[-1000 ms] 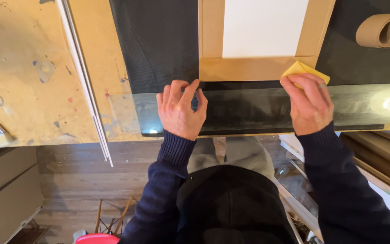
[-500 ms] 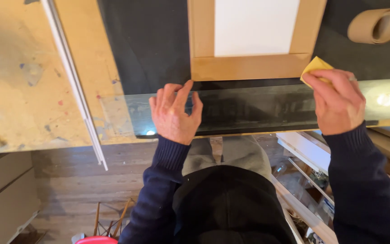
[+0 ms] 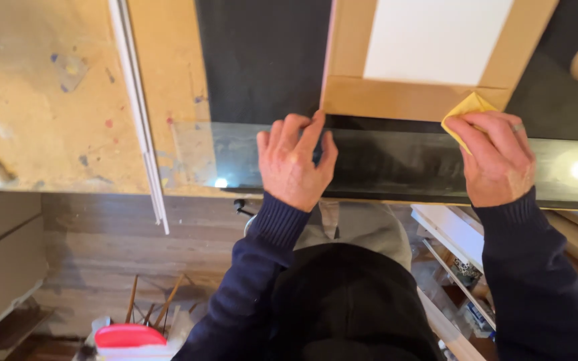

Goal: Apply adhesive tape to the edges of a piece of artwork and smooth it down to secure it to a backing board or glass.

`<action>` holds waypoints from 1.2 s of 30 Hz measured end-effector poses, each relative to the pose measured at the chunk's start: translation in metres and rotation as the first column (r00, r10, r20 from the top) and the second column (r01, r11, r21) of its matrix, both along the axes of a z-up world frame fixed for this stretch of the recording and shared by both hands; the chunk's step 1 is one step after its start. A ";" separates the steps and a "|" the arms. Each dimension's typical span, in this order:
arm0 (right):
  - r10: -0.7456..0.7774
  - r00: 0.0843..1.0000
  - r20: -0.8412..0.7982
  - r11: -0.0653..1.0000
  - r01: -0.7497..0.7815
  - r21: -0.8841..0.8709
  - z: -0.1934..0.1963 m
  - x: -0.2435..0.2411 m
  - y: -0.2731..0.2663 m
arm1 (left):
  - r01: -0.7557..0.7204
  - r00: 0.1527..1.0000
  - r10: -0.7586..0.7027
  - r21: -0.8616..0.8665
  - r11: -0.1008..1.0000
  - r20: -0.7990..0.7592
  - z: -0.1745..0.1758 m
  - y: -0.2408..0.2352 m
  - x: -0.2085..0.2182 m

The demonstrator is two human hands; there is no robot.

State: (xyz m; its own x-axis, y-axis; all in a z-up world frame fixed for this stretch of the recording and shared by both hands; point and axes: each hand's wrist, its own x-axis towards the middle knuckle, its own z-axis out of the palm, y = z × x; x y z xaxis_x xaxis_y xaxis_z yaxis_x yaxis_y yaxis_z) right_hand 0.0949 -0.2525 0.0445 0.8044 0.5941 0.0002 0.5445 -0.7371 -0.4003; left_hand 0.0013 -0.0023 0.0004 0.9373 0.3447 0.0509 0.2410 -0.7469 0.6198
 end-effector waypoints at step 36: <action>0.855 0.490 0.172 0.517 -0.834 -0.195 -0.019 0.085 0.123 | -0.105 0.992 0.097 -0.103 0.989 -0.083 0.012 -0.011 -0.037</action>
State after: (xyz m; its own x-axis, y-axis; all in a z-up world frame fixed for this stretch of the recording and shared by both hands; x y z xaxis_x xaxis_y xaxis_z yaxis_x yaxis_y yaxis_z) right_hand 0.1801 -0.1295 0.0257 -0.1013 0.9946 0.0230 0.9834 0.1037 -0.1492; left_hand -0.0357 -0.0134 0.0123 0.8970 0.4375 -0.0631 0.3625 -0.6466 0.6712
